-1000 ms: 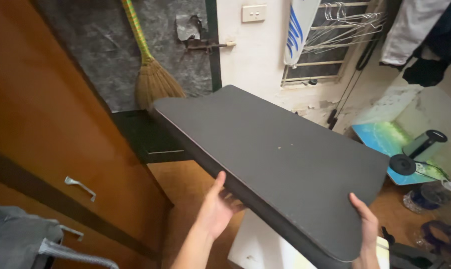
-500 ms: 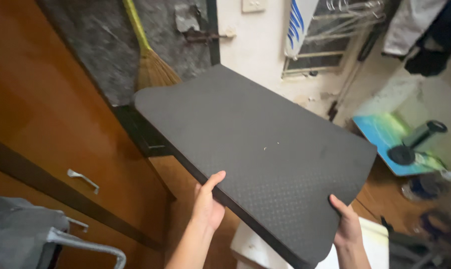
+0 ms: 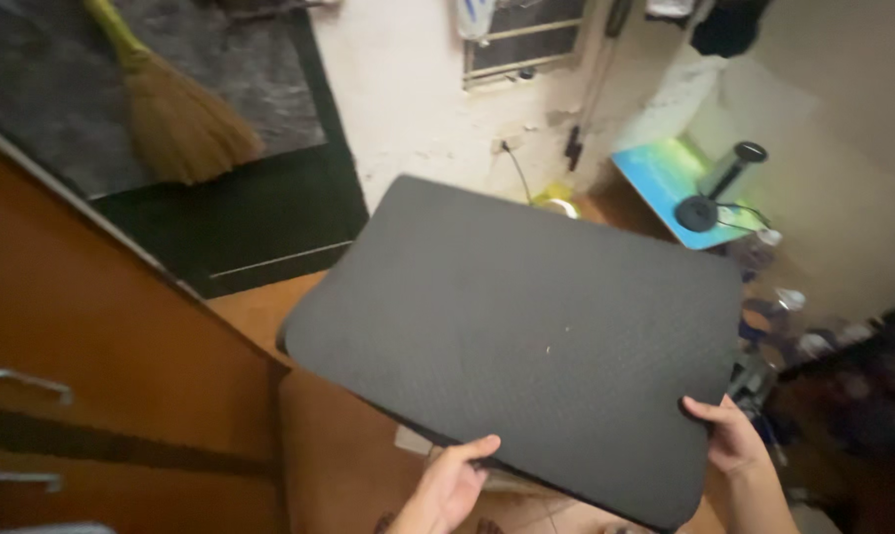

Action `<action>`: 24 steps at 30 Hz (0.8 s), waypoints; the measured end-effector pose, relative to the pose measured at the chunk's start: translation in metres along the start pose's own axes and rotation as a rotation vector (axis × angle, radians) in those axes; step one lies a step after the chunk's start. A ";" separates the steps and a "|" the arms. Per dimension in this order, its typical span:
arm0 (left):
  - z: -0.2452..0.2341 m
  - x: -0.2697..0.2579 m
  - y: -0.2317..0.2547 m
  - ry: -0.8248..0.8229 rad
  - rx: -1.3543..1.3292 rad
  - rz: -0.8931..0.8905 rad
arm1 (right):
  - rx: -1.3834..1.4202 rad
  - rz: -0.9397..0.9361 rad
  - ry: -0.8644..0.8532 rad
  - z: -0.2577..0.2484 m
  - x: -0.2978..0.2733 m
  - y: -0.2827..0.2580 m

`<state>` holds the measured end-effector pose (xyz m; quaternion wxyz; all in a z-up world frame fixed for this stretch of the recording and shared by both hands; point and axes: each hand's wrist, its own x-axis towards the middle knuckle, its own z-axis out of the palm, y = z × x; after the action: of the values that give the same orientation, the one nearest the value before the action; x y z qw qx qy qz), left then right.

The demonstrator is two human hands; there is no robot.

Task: The person unpacks a brown paper bag and a red plastic bag, removing various items including a black pouch, a white plastic bag, and a small black object. The person places items on a cabinet and a chair, then moves a black mat.

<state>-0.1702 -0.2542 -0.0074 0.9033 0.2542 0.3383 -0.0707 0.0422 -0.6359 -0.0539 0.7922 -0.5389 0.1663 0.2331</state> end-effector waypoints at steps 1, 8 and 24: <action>-0.003 0.005 -0.011 -0.020 -0.003 -0.022 | -0.012 0.036 0.048 -0.014 -0.002 0.002; -0.018 0.015 -0.050 -0.059 0.052 -0.101 | 0.013 0.145 0.060 -0.056 -0.014 0.026; -0.108 0.028 -0.009 0.673 0.431 0.117 | -0.291 0.368 0.293 -0.060 0.023 0.051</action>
<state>-0.2136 -0.2055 -0.0987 0.6707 0.4654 0.5775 -0.0015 0.0332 -0.6719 -0.1272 0.6183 -0.6356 0.3392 0.3139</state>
